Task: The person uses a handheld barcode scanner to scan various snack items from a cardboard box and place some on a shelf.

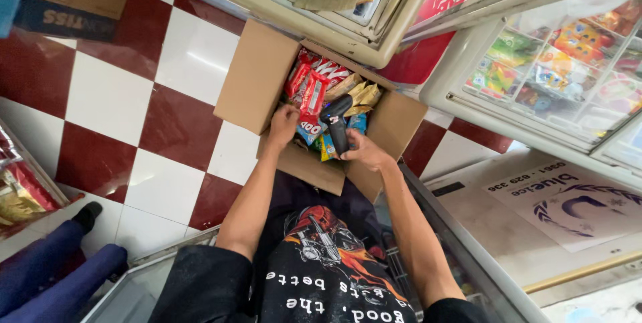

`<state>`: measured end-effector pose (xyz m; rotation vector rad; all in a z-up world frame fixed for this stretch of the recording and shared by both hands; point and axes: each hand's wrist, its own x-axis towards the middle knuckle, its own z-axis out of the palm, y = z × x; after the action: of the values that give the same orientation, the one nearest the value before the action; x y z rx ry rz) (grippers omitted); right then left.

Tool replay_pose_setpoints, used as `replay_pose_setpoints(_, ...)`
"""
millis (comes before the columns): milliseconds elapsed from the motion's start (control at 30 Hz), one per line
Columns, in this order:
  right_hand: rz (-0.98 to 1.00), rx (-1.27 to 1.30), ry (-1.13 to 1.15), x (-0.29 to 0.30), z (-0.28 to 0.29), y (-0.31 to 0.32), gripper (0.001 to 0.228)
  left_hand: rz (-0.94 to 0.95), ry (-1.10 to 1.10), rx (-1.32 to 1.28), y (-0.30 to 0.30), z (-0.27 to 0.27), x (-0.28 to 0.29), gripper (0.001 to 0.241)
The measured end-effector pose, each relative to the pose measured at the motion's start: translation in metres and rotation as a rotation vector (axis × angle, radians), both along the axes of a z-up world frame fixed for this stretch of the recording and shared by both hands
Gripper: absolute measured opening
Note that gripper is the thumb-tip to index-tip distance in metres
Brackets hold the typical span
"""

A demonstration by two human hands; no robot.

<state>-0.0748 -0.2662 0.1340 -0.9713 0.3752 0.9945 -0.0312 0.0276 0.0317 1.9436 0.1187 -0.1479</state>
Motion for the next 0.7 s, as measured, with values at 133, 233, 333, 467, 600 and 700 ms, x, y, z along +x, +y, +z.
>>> replay_pose_setpoints(133,0.140,-0.157,-0.283,0.002,0.046,0.001,0.075,0.119,0.492,-0.545,-0.004,0.041,-0.021,0.007)
replay_pose_setpoints(233,0.103,-0.323,-0.383,-0.009,0.075,0.004,0.062,0.100,0.509,-0.717,-0.014,0.066,-0.025,0.007)
replay_pose_setpoints(333,-0.022,-0.473,-0.516,-0.022,0.093,0.010,0.049,0.005,0.497,-0.778,-0.019,0.092,-0.026,0.008)
replay_pose_setpoints(467,-0.311,-0.642,-0.542,-0.022,0.104,0.024,0.035,-0.165,0.490,-0.819,-0.029,0.136,-0.012,0.008)
replay_pose_setpoints(600,-0.646,-0.637,-0.465,-0.014,0.136,0.024,0.031,-0.258,0.522,-0.753,-0.040,0.166,0.001,0.009)
replay_pose_setpoints(700,-0.873,-0.375,-0.504,-0.014,0.156,0.021,0.024,-0.320,0.593,-0.834,-0.051,0.174,-0.005,0.007)
